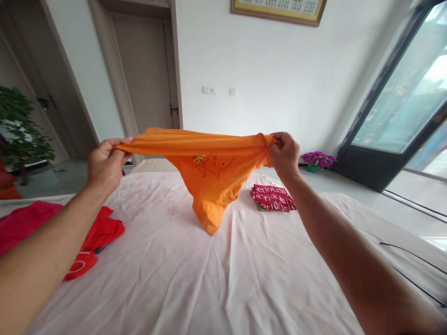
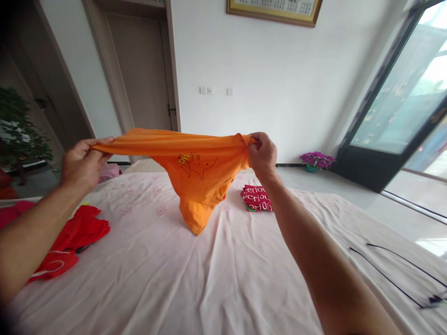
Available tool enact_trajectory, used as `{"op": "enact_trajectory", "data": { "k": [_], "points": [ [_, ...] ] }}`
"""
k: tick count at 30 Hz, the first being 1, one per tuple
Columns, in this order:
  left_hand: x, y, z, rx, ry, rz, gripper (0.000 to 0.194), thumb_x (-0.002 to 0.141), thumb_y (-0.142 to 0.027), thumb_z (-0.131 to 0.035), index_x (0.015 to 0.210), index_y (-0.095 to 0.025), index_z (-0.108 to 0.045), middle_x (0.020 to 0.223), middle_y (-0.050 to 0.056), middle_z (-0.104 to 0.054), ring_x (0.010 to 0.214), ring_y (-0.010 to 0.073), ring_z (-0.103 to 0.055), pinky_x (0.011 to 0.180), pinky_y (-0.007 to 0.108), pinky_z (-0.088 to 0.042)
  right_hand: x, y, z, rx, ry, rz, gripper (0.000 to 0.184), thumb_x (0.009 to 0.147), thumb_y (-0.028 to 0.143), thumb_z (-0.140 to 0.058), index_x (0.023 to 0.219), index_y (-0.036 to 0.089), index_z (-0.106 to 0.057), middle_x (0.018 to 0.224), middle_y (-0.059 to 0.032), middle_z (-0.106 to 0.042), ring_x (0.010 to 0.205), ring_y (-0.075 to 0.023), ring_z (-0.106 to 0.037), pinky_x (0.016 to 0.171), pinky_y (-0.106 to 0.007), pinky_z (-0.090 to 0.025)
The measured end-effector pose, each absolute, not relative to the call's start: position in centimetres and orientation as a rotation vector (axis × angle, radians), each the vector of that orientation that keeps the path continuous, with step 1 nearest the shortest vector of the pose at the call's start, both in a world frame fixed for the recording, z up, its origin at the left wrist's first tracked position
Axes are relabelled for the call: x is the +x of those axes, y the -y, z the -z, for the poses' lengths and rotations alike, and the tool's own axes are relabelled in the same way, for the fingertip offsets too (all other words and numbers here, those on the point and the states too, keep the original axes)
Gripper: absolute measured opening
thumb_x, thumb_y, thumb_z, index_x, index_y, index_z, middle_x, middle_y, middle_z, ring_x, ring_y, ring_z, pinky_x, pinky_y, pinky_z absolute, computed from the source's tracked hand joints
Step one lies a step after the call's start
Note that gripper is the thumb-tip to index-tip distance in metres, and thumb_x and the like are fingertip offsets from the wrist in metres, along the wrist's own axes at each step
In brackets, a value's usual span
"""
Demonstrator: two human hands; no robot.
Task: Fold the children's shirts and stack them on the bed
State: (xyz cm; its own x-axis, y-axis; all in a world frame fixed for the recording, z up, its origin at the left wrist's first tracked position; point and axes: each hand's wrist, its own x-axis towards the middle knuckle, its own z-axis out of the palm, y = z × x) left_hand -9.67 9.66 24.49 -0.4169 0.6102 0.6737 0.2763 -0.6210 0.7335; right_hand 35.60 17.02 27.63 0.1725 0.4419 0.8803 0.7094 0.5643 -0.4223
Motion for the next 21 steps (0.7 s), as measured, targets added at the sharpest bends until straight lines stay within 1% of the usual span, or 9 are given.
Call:
{"op": "enact_trajectory", "data": {
  "k": [3, 5, 7, 10, 12, 15, 17, 19, 21],
  "points": [
    [-11.7, -6.8, -19.4, 1.854, -1.498, -1.952, 0.021, 0.09, -0.034, -0.051, 0.105, -0.024, -0.062, 0.128, -0.005, -0.065, 0.123, 0.0205, -0.056, 0.109, 0.044, -0.042, 36.2, -13.4, -23.2, -1.043, 1.642, 0.22, 0.03, 0.074, 0.013, -0.046, 0.095, 0.019, -0.067, 0.082, -0.0014, -0.067, 0.071, -0.0148, -0.057, 0.069, -0.027, -0.044],
    [-13.7, -5.0, -13.9, 2.004, -1.751, -1.682, 0.019, 0.088, -0.03, -0.047, 0.097, -0.025, -0.064, 0.126, -0.006, -0.066, 0.122, 0.0206, -0.057, 0.113, 0.043, -0.037, 36.6, -10.5, -18.6, -1.017, 1.944, 0.161, 0.029, 0.071, 0.009, -0.046, 0.088, 0.02, -0.067, 0.082, -0.0023, -0.067, 0.075, -0.0159, -0.058, 0.072, -0.027, -0.044],
    [-15.6, -3.6, -8.5, 2.082, -1.823, -1.374, 0.017, 0.083, -0.028, -0.047, 0.087, -0.026, -0.063, 0.117, -0.006, -0.07, 0.114, 0.0202, -0.061, 0.109, 0.04, -0.042, 36.6, -7.7, -14.1, -0.983, 2.277, 0.089, 0.032, 0.069, 0.006, -0.045, 0.086, 0.021, -0.067, 0.083, -0.0029, -0.068, 0.079, -0.017, -0.059, 0.076, -0.028, -0.043],
    [-17.3, -2.6, -3.2, 2.091, -1.84, -0.995, 0.016, 0.078, -0.029, -0.048, 0.079, -0.024, -0.063, 0.11, 0.002, -0.073, 0.106, 0.0223, -0.065, 0.102, 0.037, -0.047, 36.3, -4.5, -9.4, -0.949, 2.604, -0.094, 0.036, 0.066, 0.003, -0.044, 0.087, 0.021, -0.066, 0.085, -0.0028, -0.069, 0.079, -0.0167, -0.059, 0.076, -0.027, -0.042],
    [-17.3, -2.6, -2.1, 2.118, -1.828, -0.898, 0.021, 0.078, -0.029, -0.047, 0.086, -0.022, -0.065, 0.116, 0.006, -0.071, 0.111, 0.0235, -0.064, 0.103, 0.036, -0.046, 36.0, -3.4, -8.0, -0.986, 2.673, -0.141, 0.037, 0.065, 0.003, -0.044, 0.089, 0.021, -0.065, 0.086, -0.0031, -0.069, 0.081, -0.0172, -0.058, 0.077, -0.028, -0.041],
    [-15.8, -3.2, -2.7, 2.148, -1.797, -0.886, 0.038, 0.079, -0.034, -0.05, 0.112, -0.021, -0.064, 0.133, 0.008, -0.062, 0.126, 0.0243, -0.054, 0.111, 0.038, -0.039, 35.7, -3.1, -7.7, -1.094, 2.659, -0.129, 0.038, 0.064, 0.005, -0.046, 0.093, 0.02, -0.065, 0.088, -0.0043, -0.068, 0.085, -0.0187, -0.058, 0.08, -0.029, -0.04],
    [-14.6, -3.7, -3.4, 2.087, -1.813, -0.84, 0.053, 0.077, -0.038, -0.054, 0.126, -0.02, -0.058, 0.136, 0.01, -0.059, 0.127, 0.0258, -0.053, 0.111, 0.039, -0.038, 35.8, -3.4, -7.9, -1.159, 2.636, -0.132, 0.036, 0.065, 0.007, -0.047, 0.093, 0.02, -0.066, 0.089, -0.0047, -0.068, 0.086, -0.0189, -0.058, 0.08, -0.029, -0.04],
    [-13.9, -4.0, -4.2, 1.981, -1.821, -0.735, 0.057, 0.072, -0.035, -0.055, 0.126, -0.017, -0.06, 0.128, 0.012, -0.064, 0.12, 0.0272, -0.059, 0.104, 0.038, -0.044, 36.0, -3.6, -8.2, -1.207, 2.62, -0.168, 0.033, 0.068, 0.007, -0.046, 0.091, 0.02, -0.066, 0.087, -0.0043, -0.067, 0.084, -0.0178, -0.058, 0.077, -0.027, -0.04],
    [-13.9, -3.8, -5.1, 1.892, -1.785, -0.615, 0.047, 0.067, -0.029, -0.052, 0.109, -0.018, -0.068, 0.112, 0.009, -0.071, 0.107, 0.027, -0.065, 0.096, 0.035, -0.048, 36.3, -3.3, -8.8, -1.238, 2.606, -0.236, 0.03, 0.069, 0.007, -0.045, 0.084, 0.02, -0.066, 0.085, -0.0029, -0.066, 0.08, -0.0156, -0.058, 0.072, -0.024, -0.039]
  ]
}}
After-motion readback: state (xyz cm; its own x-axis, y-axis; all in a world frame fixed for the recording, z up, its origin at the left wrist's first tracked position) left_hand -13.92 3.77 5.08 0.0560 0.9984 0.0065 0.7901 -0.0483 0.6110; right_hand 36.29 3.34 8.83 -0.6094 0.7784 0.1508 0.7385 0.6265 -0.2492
